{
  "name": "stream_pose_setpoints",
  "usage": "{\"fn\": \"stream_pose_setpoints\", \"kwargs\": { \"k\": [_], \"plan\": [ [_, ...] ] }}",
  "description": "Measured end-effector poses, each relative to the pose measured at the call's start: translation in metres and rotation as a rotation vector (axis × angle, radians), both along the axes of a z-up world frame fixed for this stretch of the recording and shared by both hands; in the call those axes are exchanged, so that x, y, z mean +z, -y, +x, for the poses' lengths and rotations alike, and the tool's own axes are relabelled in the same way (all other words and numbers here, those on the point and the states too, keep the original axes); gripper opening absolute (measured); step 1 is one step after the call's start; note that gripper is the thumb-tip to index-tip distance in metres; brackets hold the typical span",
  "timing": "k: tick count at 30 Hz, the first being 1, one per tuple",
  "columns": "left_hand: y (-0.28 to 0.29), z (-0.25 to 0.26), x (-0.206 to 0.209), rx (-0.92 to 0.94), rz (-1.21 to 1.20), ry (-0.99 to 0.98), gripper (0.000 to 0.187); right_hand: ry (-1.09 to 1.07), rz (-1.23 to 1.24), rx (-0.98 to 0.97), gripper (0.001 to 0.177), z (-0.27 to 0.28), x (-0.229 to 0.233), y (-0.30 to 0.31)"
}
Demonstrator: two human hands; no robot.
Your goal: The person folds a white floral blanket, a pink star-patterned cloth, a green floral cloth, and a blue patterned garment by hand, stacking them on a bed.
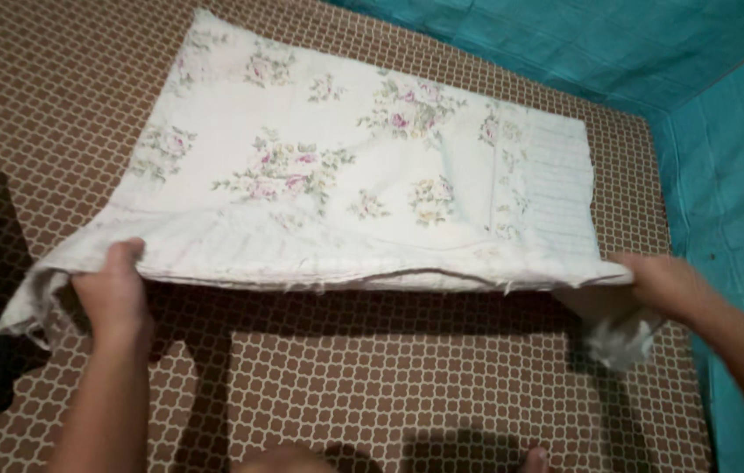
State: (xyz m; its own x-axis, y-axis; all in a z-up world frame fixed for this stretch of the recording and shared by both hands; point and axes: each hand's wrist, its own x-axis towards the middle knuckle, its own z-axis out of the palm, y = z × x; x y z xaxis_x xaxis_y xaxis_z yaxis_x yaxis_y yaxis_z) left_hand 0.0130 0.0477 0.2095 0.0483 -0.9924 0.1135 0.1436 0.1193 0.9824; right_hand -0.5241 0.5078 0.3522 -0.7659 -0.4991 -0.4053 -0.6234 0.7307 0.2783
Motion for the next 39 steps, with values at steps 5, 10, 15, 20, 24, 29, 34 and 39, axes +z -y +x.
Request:
{"fn": "stream_pose_setpoints", "kwargs": {
  "k": [5,10,15,20,24,29,34,39],
  "plan": [
    [-0.017,0.011,0.012,0.047,0.074,0.031,0.033,-0.15,0.035,0.241,0.028,0.013,0.043,-0.014],
    [-0.02,0.033,0.009,0.078,-0.02,-0.31,0.028,-0.055,-0.082,0.163,0.018,0.027,0.044,-0.061],
    [-0.022,0.063,0.016,0.244,-0.088,-0.279,0.025,-0.256,-0.117,0.14,0.034,0.031,0.07,-0.095],
    [-0.016,0.072,0.026,0.329,-0.111,-0.339,0.025,-0.101,-0.208,-0.069,0.027,0.011,0.1,-0.103],
    [0.002,0.054,0.022,0.332,-0.133,-0.373,0.025,-0.261,-0.471,0.11,0.028,-0.006,0.099,-0.093],
    [0.028,0.02,0.013,0.3,-0.179,-0.411,0.025,-0.312,-0.437,0.184,0.026,-0.039,0.041,-0.046],
    [0.047,-0.014,-0.005,0.234,-0.22,-0.397,0.026,-0.458,-0.528,0.096,0.022,-0.051,-0.027,-0.035],
    [0.074,-0.042,-0.006,0.211,-0.242,-0.385,0.011,-0.309,-0.509,-0.13,0.034,-0.107,-0.078,-0.04]
  ]
}}
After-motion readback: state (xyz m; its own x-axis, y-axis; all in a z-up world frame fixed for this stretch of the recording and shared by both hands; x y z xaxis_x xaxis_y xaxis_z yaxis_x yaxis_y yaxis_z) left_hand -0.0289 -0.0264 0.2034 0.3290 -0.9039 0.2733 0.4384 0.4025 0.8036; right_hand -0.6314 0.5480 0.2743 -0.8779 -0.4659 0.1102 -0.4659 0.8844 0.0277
